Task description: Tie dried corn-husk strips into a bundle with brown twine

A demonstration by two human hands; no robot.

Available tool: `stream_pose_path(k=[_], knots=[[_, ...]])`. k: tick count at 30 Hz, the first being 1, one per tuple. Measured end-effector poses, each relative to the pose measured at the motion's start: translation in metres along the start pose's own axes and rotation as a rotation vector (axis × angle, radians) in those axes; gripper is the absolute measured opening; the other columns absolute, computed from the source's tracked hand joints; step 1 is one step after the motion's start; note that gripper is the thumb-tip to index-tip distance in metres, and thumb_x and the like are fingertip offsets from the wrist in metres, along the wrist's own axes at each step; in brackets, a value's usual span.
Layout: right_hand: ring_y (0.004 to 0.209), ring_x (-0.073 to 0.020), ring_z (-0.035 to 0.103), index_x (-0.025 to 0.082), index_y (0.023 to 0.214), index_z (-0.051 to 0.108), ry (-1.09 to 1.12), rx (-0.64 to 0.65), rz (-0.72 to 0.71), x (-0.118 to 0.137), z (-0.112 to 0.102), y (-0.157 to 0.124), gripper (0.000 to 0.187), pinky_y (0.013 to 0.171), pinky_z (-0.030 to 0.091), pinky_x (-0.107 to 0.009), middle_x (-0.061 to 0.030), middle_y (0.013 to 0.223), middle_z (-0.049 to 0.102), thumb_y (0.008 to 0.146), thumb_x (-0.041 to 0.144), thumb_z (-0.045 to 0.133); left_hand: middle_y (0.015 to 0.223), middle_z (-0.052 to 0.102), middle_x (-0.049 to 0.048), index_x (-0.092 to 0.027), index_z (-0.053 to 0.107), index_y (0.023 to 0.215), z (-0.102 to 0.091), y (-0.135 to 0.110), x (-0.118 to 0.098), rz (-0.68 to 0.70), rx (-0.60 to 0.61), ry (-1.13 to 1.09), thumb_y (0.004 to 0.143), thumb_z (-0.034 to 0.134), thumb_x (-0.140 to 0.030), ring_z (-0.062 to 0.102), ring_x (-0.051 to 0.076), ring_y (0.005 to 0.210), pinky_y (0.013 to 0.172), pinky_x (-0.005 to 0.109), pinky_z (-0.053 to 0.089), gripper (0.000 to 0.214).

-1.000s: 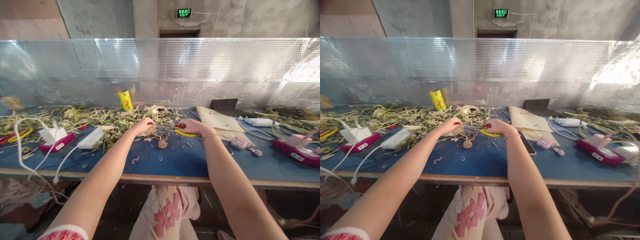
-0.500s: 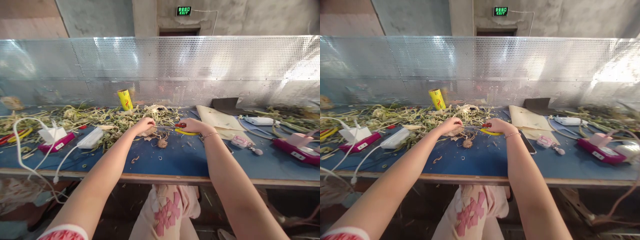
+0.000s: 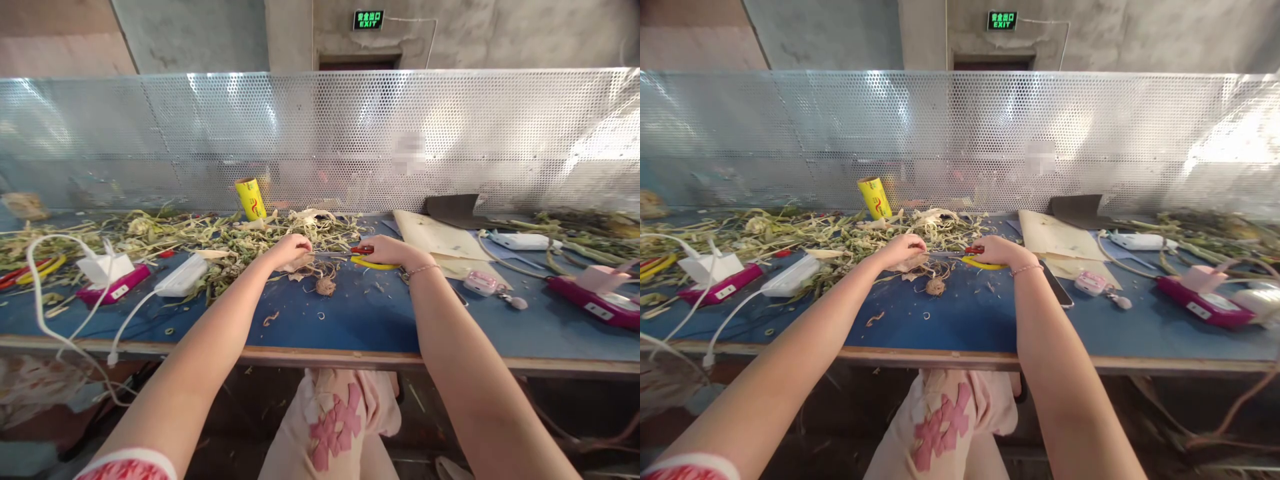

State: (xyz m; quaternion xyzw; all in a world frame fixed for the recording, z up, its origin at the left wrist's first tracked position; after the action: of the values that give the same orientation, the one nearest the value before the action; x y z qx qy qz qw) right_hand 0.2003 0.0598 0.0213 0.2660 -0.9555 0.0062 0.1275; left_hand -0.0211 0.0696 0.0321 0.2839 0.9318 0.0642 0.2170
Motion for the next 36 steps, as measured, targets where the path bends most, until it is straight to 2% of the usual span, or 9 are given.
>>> stream_pose_path(k=[8,15,30,36], knots=[[0.07,-0.0159,0.054,0.021,0.083,0.059,-0.006,-0.002,-0.002,-0.0008,0.0001,0.0007,0.026,0.06,0.036,-0.026,-0.0036,0.082,0.063,0.075,0.044,0.05,0.086,0.065,0.0042,-0.016,0.065,0.077,-0.0013,-0.0001,-0.0024,0.02,-0.001,0.014,0.073,0.05,-0.015,0.057,0.015,0.082,0.079,0.029,0.044,0.015],[0.068,-0.0155,0.053,0.021,0.082,0.058,0.012,0.034,0.011,0.0025,-0.0022,-0.0024,0.026,0.058,0.035,-0.026,-0.0035,0.08,0.063,0.076,0.044,0.05,0.089,0.065,0.0056,-0.015,0.065,0.079,-0.0009,-0.0008,-0.0031,-0.038,0.013,-0.006,0.073,0.05,-0.015,0.058,0.016,0.082,0.078,0.029,0.044,0.016],[0.073,-0.017,0.054,0.02,0.082,0.059,-0.015,0.055,-0.002,0.0068,-0.0034,-0.0036,0.029,0.062,0.036,-0.027,-0.0047,0.084,0.063,0.078,0.046,0.048,0.089,0.065,0.0055,-0.016,0.065,0.08,0.0002,-0.0013,0.0002,-0.055,0.008,-0.024,0.073,0.05,-0.017,0.058,0.016,0.083,0.077,0.03,0.045,0.016],[0.071,-0.0175,0.054,0.02,0.08,0.055,-0.048,0.053,0.036,0.0055,-0.0016,-0.0038,0.035,0.059,0.036,-0.028,-0.0057,0.086,0.063,0.075,0.055,0.05,0.088,0.064,0.0053,-0.015,0.064,0.079,-0.0029,-0.0015,0.0001,-0.054,-0.015,-0.021,0.073,0.05,-0.016,0.057,0.016,0.083,0.078,0.03,0.044,0.016]])
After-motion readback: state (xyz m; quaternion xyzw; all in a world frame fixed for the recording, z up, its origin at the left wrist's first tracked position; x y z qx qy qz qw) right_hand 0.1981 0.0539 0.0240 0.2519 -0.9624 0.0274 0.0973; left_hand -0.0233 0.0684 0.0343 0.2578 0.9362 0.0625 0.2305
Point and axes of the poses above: each hand's wrist, its own y-axis towards the middle knuckle, its own z-axis out of the palm, x = y × z, the point moved 5 cm from there along y, towards the middle knuckle
